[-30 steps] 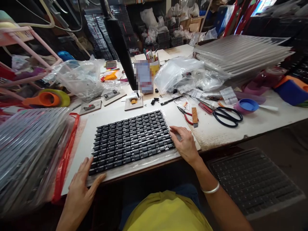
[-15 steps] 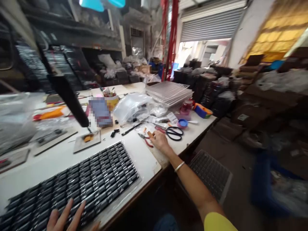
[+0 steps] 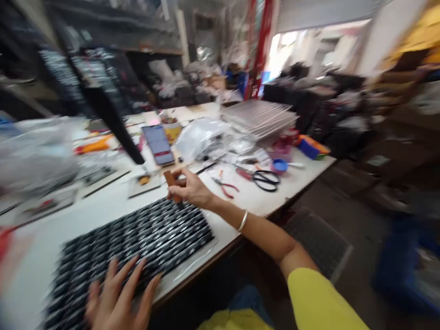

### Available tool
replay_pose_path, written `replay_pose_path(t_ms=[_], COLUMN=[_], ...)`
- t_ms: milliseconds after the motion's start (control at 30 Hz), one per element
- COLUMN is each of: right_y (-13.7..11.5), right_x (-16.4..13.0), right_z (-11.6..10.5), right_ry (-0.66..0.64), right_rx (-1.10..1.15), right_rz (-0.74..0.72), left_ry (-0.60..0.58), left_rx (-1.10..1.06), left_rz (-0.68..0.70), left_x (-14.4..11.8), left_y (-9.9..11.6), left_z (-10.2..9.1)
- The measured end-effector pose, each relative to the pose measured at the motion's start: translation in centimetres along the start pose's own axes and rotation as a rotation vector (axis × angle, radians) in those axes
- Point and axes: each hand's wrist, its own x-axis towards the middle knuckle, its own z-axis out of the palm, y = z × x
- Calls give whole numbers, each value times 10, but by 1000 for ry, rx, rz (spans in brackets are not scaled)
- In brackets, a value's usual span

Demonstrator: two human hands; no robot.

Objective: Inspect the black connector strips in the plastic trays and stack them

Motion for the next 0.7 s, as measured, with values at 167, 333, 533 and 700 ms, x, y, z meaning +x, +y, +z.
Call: replay_pose_path(t_ms=[167,333,533,700], right_y=[10,22,28,37], right_x=[13,1,-5,-8], right_z=[36,33,38,45], right_ry=[-275,-382,-455,-523], right_rx=[143,113,115,69], right_rz=[16,45,47,44], left_ry=[-10,-52,-119,-126], left_rx=[119,141,146,142], left_rz=[-71,-123,-90,-84], left_x=[4,7,8,9], left_y=[16,25,26,25], left_z=[-4,-4,-5,-4])
